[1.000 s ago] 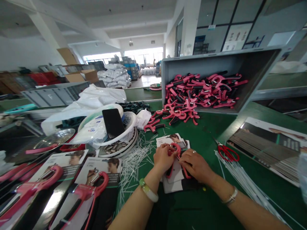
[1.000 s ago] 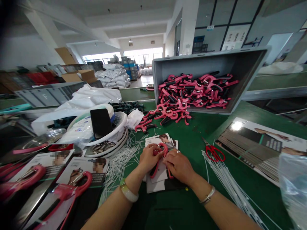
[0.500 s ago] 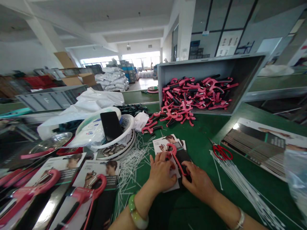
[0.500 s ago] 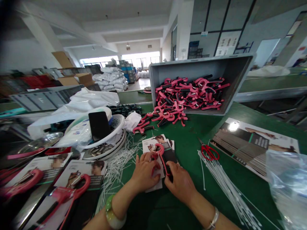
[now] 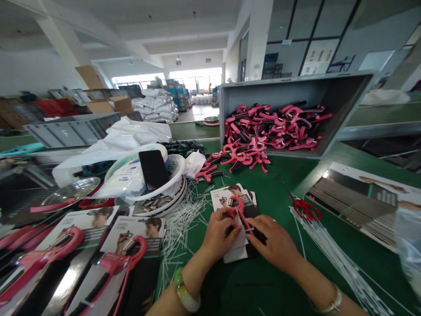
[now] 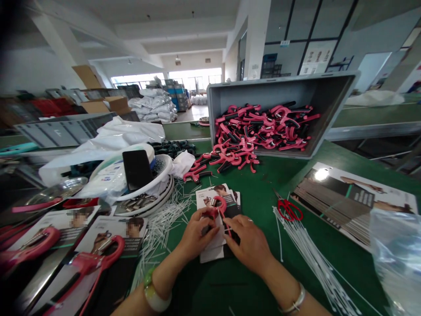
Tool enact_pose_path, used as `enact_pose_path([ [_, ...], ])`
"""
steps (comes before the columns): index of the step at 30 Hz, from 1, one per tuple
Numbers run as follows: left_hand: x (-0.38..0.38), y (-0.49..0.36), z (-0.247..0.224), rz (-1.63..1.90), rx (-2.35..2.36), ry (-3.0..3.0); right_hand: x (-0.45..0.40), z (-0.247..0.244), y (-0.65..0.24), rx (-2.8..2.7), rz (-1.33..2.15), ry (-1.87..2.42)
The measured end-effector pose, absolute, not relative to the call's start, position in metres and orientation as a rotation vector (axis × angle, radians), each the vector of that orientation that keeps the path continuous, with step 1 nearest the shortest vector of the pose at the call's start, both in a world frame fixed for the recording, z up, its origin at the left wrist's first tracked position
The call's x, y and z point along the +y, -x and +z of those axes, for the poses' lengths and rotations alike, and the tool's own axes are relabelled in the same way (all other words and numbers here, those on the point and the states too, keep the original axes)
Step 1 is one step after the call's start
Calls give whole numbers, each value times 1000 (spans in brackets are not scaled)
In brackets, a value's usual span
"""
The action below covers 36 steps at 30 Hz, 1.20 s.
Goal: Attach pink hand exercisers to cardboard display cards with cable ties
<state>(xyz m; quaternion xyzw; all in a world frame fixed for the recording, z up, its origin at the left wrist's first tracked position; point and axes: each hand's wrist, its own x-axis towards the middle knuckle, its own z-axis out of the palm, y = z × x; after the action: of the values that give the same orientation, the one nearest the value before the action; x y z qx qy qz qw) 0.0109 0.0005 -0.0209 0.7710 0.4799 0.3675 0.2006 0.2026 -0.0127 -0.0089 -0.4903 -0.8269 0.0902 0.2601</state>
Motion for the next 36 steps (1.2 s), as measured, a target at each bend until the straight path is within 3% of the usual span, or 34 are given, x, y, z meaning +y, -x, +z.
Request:
enact_pose_path([
  [6, -18, 11, -13, 1233, 1653, -2078, -5, 2, -200, -2325, 379, 1450],
  [13, -27, 31, -32, 917, 1504, -1517, -14, 19, -188, -2605, 232, 1631],
  [18, -22, 18, -33, 952, 1570, -1609, -12, 23, -179, -2673, 13, 1697],
  [26, -19, 1, -29, 977, 1660, -1803, -7, 22, -184, -2791, -226, 1452],
  [36, -1, 4, -36, 1150, 1603, -1832, 15, -16, -170, -2065, 463, 1210],
])
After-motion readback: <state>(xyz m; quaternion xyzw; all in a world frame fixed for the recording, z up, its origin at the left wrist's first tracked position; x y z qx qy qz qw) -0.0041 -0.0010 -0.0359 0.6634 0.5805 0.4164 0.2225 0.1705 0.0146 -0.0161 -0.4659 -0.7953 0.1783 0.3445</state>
